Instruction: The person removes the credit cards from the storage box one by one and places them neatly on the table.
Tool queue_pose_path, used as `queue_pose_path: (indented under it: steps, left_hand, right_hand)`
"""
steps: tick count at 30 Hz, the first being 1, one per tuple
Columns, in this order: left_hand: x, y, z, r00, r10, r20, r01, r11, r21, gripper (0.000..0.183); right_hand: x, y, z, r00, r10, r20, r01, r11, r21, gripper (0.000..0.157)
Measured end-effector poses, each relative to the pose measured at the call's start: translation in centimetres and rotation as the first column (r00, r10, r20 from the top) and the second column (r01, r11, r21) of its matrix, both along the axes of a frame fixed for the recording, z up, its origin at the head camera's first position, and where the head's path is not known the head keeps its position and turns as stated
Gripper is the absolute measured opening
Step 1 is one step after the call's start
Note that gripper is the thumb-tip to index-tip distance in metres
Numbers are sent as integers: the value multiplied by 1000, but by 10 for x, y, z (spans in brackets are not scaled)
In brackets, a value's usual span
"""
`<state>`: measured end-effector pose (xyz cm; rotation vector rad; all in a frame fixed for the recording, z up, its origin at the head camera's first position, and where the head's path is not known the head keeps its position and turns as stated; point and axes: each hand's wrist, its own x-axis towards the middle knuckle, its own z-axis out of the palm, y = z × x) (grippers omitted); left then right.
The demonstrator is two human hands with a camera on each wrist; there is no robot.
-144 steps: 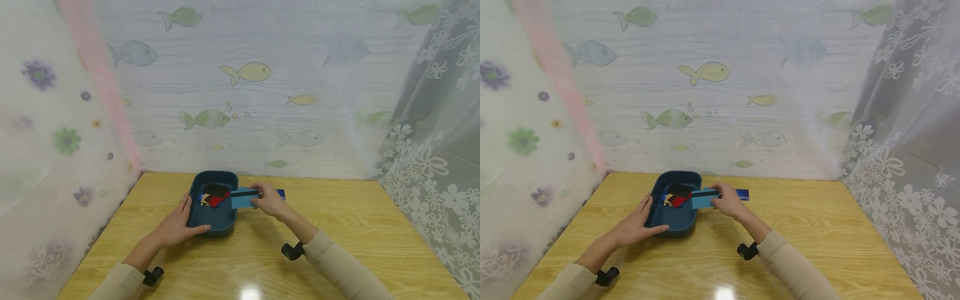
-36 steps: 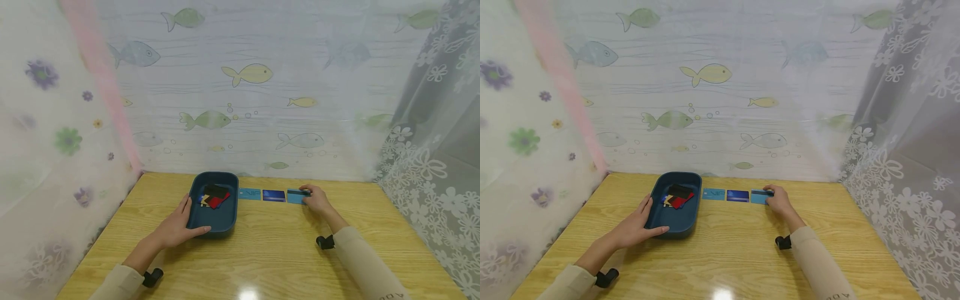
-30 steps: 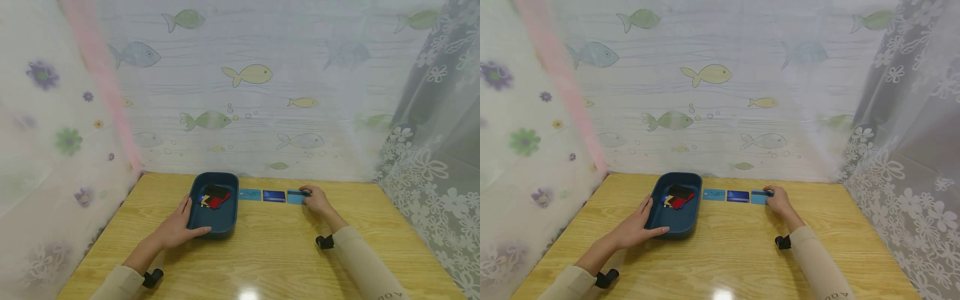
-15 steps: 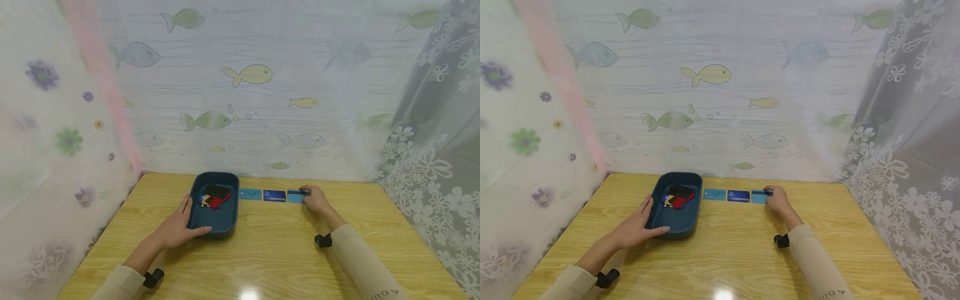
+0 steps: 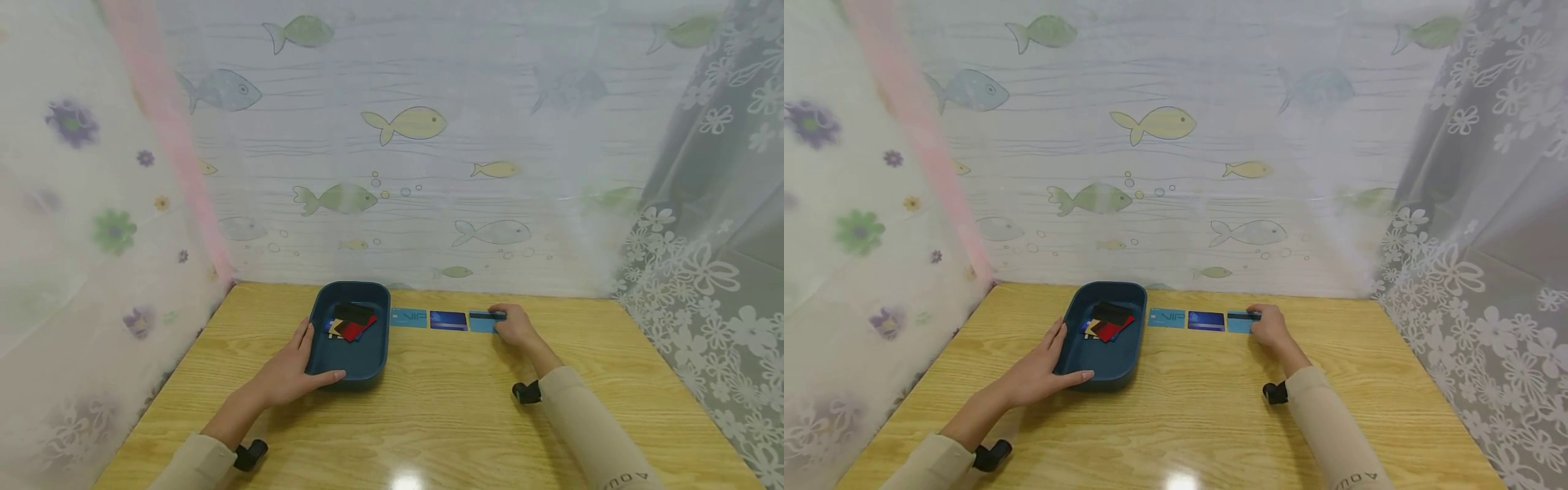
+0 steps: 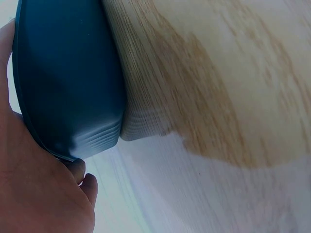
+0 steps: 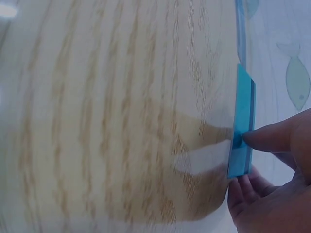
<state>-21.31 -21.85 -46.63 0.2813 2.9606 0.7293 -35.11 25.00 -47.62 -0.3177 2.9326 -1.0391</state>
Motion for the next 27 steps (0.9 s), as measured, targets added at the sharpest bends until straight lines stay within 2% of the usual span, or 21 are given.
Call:
queue_pose_path:
  steps: [17,27]
  left_hand:
    - [2,1,1,1000,-8,-8,8,1000,3,130]
    - [1,0,0,1000,4,-2,-4,1000,-1,131]
  right_hand:
    - [3,2,0,999,30,-43,-31,999,-23,50]
    - [3,-2,1,1000,-11,-14,12,998,57,50]
